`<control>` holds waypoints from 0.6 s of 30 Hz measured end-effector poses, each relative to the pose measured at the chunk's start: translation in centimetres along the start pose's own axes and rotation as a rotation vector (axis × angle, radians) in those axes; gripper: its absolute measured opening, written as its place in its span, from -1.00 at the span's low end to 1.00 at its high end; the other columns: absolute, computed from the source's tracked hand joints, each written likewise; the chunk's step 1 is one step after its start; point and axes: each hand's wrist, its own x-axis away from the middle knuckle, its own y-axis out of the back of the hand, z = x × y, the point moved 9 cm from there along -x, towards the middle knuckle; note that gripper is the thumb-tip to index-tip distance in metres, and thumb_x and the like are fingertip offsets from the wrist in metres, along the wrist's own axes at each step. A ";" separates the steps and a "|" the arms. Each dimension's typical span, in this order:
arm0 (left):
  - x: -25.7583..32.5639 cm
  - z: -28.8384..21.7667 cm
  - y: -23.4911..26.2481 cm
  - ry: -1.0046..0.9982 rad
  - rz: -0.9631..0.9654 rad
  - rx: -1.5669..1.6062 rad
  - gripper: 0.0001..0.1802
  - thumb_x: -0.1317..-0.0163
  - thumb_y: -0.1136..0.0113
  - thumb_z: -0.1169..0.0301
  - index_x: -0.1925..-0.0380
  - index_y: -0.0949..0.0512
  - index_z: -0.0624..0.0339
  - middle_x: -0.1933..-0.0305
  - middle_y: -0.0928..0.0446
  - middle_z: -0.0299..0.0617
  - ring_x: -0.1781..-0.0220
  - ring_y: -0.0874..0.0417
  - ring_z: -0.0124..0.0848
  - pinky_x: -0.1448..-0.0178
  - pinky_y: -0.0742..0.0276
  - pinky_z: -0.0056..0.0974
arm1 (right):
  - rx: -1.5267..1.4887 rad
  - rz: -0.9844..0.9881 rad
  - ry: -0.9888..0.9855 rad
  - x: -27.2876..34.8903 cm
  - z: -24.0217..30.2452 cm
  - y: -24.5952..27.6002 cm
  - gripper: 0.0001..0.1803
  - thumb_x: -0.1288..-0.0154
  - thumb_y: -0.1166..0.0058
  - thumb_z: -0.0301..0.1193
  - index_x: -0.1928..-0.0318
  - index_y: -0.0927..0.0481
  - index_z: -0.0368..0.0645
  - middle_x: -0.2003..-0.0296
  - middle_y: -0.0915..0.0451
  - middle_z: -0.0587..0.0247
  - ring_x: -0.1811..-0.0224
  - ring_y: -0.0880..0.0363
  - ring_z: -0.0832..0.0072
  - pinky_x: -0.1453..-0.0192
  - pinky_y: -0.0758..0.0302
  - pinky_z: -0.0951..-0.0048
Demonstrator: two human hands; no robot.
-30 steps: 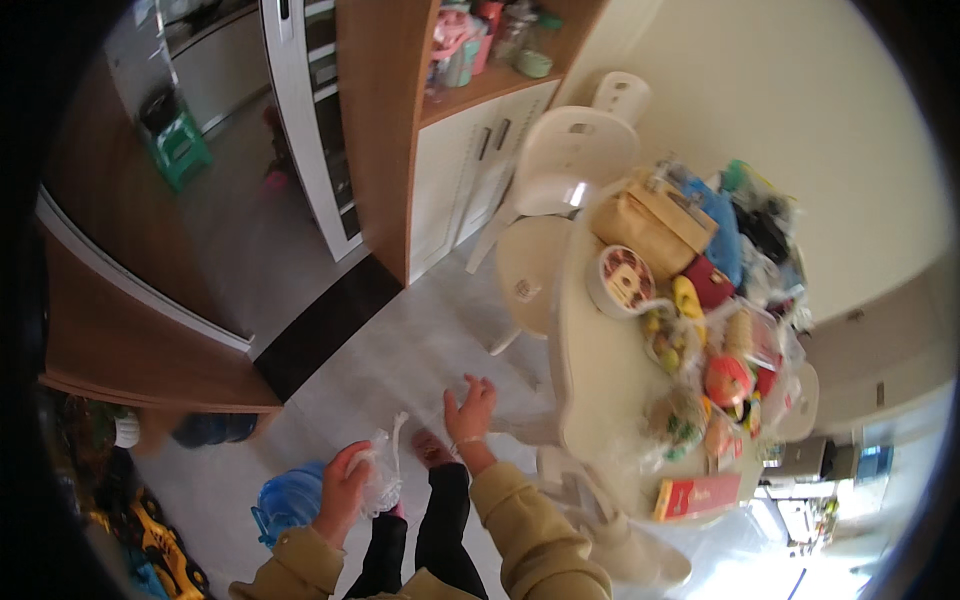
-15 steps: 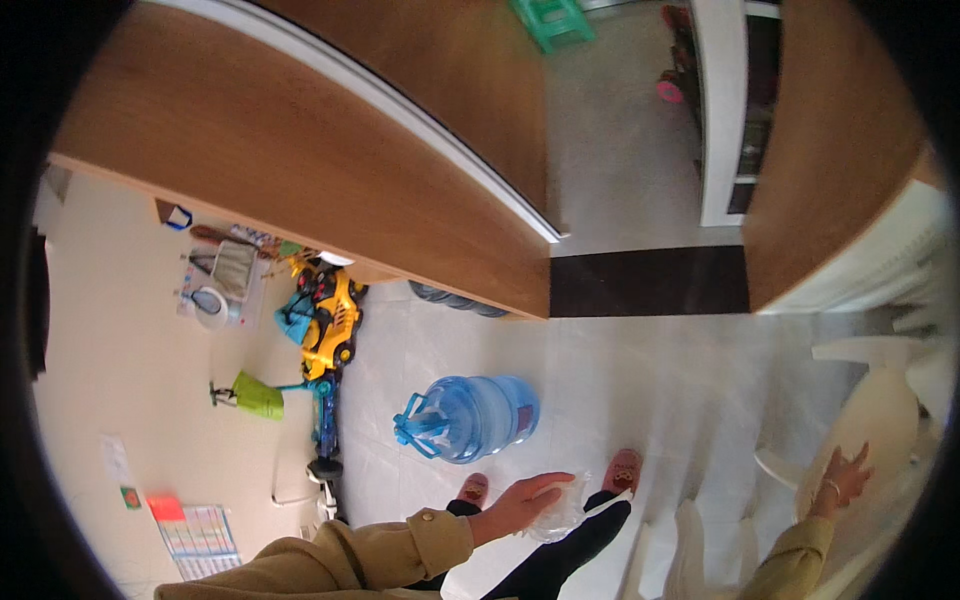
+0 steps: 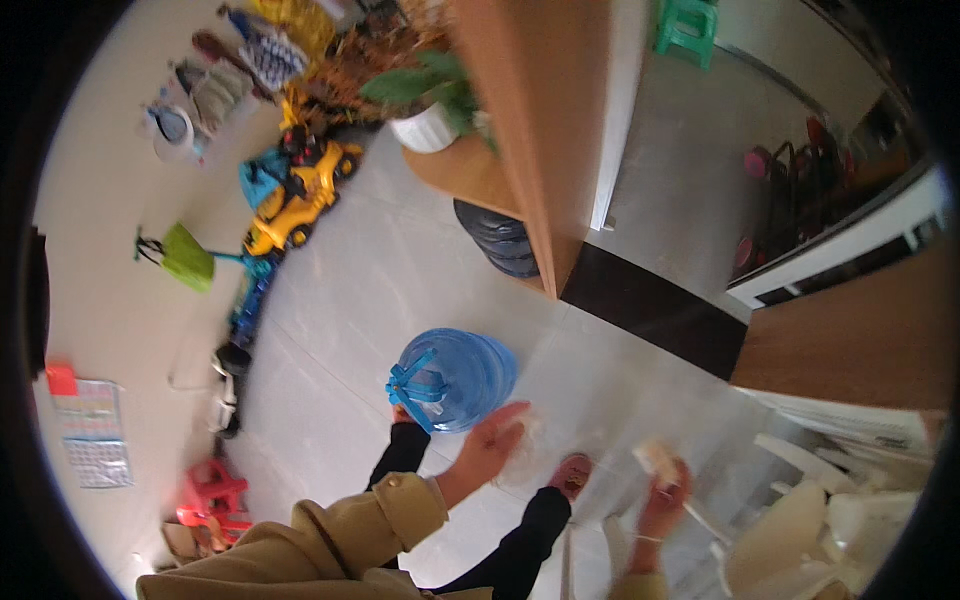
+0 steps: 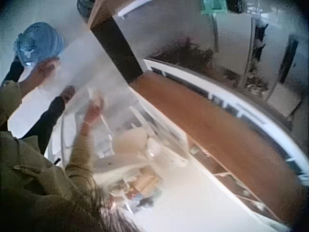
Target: The person removes a plastic wrap from a large water bottle, attaches a blue carrying handle, and places the bottle on the floor. They then pick up a dustpan and broom, briefly handle a cloth, and return to the bottle to attach a pump dispenser. The sequence ends with the person holding the handle and pump components.
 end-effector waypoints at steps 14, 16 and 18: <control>-13.8 0.6 25.2 -0.168 0.072 0.229 -0.50 -0.11 0.03 0.61 -0.12 -0.36 0.15 -0.16 -0.27 0.10 -0.11 -0.42 0.05 -0.13 -0.41 -0.06 | -0.148 0.079 0.172 -3.9 32.4 -39.6 -0.39 -0.23 -0.08 -0.56 -0.27 -0.19 -0.19 -0.09 -0.38 0.05 0.09 -0.49 0.42 0.11 -0.55 0.52; -15.1 1.6 24.2 -0.153 0.105 0.247 -0.48 -0.11 0.04 0.61 -0.15 -0.33 0.16 -0.19 -0.25 0.12 -0.13 -0.41 0.06 -0.15 -0.40 -0.06 | -0.083 0.063 0.249 -5.9 32.8 -40.5 -0.41 -0.29 -0.01 -0.54 -0.30 -0.16 -0.19 -0.09 -0.38 0.01 0.13 -0.51 0.40 0.10 -0.56 0.49; -16.6 2.2 23.3 -0.176 0.111 0.282 -0.44 -0.09 0.03 0.62 -0.17 -0.29 0.17 -0.21 -0.23 0.15 -0.18 -0.38 0.09 -0.18 -0.38 -0.06 | -0.044 0.055 0.249 -8.6 31.9 -41.1 -0.41 -0.30 -0.01 -0.53 -0.30 -0.16 -0.19 -0.09 -0.38 -0.01 0.13 -0.50 0.39 0.10 -0.56 0.47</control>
